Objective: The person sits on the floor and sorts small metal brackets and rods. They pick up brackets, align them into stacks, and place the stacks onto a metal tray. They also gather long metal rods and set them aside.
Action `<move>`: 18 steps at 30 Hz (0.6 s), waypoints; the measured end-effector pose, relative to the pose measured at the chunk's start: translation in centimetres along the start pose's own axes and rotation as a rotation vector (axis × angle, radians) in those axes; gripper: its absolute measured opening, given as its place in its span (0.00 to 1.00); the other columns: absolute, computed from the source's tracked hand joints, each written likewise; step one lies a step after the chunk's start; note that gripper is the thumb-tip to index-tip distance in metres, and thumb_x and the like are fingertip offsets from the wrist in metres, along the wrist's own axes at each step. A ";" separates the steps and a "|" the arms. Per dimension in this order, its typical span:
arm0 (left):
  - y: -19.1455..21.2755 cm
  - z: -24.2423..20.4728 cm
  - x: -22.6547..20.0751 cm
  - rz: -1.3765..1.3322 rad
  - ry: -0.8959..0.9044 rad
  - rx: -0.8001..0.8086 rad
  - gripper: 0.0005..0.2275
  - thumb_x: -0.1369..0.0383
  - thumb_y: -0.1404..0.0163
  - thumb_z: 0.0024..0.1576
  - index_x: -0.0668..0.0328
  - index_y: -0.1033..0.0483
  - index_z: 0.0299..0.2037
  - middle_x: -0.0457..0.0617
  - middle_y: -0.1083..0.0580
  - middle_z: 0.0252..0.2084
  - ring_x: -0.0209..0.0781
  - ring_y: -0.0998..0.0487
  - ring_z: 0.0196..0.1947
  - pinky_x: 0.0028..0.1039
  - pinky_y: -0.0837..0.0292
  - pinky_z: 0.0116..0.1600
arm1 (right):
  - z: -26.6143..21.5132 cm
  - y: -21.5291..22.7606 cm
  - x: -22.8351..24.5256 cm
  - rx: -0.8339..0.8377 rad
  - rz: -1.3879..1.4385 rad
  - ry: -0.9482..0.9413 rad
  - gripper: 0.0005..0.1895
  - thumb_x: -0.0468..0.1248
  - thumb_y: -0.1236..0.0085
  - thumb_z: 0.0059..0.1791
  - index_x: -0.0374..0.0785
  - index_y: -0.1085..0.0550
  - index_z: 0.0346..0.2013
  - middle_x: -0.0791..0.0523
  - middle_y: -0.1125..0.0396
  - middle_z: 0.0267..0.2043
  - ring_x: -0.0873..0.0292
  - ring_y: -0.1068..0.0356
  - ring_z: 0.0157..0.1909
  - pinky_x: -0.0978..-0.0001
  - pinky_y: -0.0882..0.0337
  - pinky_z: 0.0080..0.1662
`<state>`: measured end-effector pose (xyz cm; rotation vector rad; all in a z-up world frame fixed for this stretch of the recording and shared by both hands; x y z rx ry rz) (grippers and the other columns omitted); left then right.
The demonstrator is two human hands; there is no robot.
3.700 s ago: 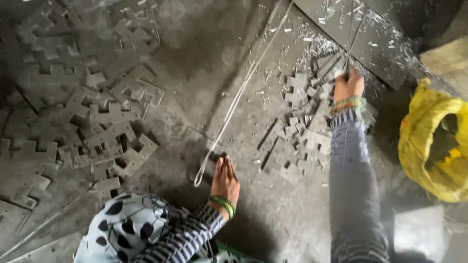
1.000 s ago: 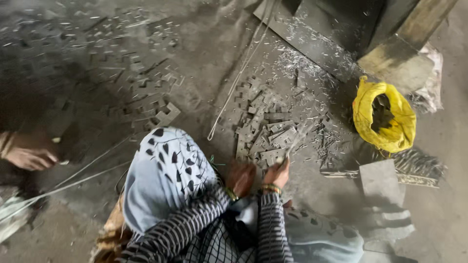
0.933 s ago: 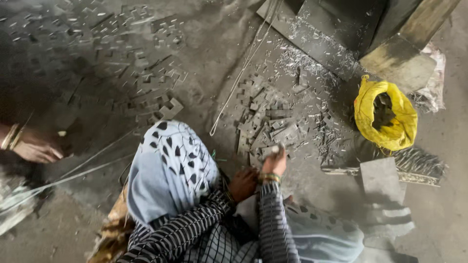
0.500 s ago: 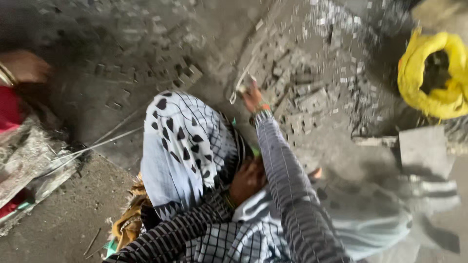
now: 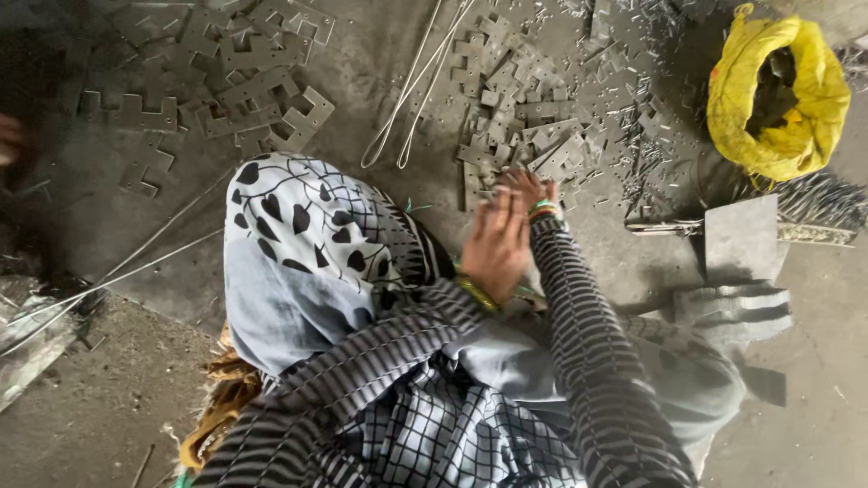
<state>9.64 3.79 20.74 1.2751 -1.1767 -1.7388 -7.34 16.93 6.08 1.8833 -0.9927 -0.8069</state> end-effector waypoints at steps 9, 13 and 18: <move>-5.0 -10.3 0.3 -0.167 -0.275 -0.110 0.30 0.69 0.54 0.56 0.69 0.41 0.71 0.61 0.45 0.76 0.51 0.52 0.78 0.56 0.61 0.77 | -0.9 2.1 -1.3 0.169 -0.046 -0.184 0.28 0.49 0.45 0.49 0.58 0.33 0.66 0.54 0.40 0.67 0.48 0.42 0.69 0.29 0.44 0.64; -3.6 -10.9 0.3 -0.125 -0.179 -0.110 0.31 0.71 0.52 0.55 0.65 0.43 0.73 0.62 0.47 0.77 0.54 0.52 0.79 0.53 0.62 0.77 | -1.9 5.7 -3.1 0.052 0.014 -0.174 0.25 0.46 0.42 0.49 0.55 0.29 0.62 0.51 0.33 0.61 0.47 0.36 0.65 0.29 0.41 0.62; -0.8 -6.7 0.7 -0.024 -0.164 -0.096 0.29 0.66 0.52 0.59 0.58 0.42 0.72 0.59 0.47 0.77 0.53 0.49 0.78 0.53 0.59 0.78 | -4.9 7.1 -6.5 -0.155 0.251 -0.213 0.20 0.42 0.43 0.49 0.54 0.23 0.57 0.53 0.30 0.61 0.48 0.31 0.62 0.36 0.39 0.65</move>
Point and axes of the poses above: each hand's wrist, its own z-axis towards the middle knuckle, its own y-axis out of the back of the hand, x = y × z, the point moved 3 cm from there along z, towards the middle knuckle
